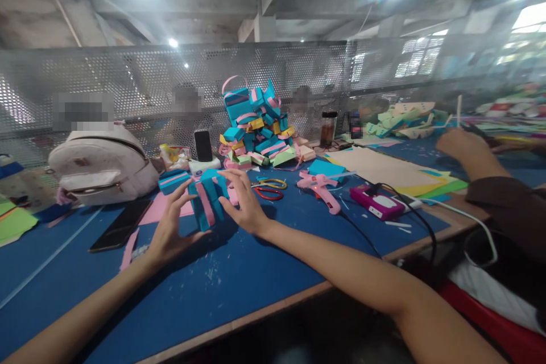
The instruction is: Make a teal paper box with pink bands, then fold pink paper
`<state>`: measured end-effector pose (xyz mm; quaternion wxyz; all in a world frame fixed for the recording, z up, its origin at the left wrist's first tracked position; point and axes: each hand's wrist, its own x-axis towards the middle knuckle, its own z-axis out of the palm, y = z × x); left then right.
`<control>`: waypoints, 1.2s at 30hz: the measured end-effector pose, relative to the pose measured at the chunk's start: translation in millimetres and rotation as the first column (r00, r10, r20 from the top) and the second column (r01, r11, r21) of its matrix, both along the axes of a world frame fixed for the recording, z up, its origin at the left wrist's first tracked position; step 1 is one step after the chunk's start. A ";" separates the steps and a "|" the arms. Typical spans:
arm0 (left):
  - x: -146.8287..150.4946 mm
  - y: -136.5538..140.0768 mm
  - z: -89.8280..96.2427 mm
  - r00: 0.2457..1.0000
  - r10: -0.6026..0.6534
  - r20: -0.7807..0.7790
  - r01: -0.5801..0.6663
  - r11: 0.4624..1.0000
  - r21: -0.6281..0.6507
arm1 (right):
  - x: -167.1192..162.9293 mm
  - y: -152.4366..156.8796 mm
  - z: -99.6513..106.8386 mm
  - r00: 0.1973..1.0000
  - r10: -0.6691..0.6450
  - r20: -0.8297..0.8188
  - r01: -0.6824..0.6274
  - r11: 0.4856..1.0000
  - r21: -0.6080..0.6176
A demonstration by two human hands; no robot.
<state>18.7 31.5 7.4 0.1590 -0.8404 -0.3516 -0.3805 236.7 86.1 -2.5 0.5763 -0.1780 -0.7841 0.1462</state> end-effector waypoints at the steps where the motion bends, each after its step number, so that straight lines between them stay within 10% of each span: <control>1: -0.4 0.2 -0.2 1.000 -0.004 0.007 0.004 1.000 0.002 | -0.6 1.1 -1.0 1.000 0.011 -0.004 -0.011 1.000 -0.026; 15: -1.4 0.8 -1.2 1.000 0.002 -0.013 -0.002 1.000 -0.007 | -8.2 15.9 -18.9 0.982 0.185 -0.034 -0.186 0.920 -0.345; 36: -3.3 3.8 -3.6 0.997 -0.070 -0.036 0.069 0.997 -0.028 | -6.0 6.9 -8.3 0.960 0.278 0.004 -0.264 0.916 -0.301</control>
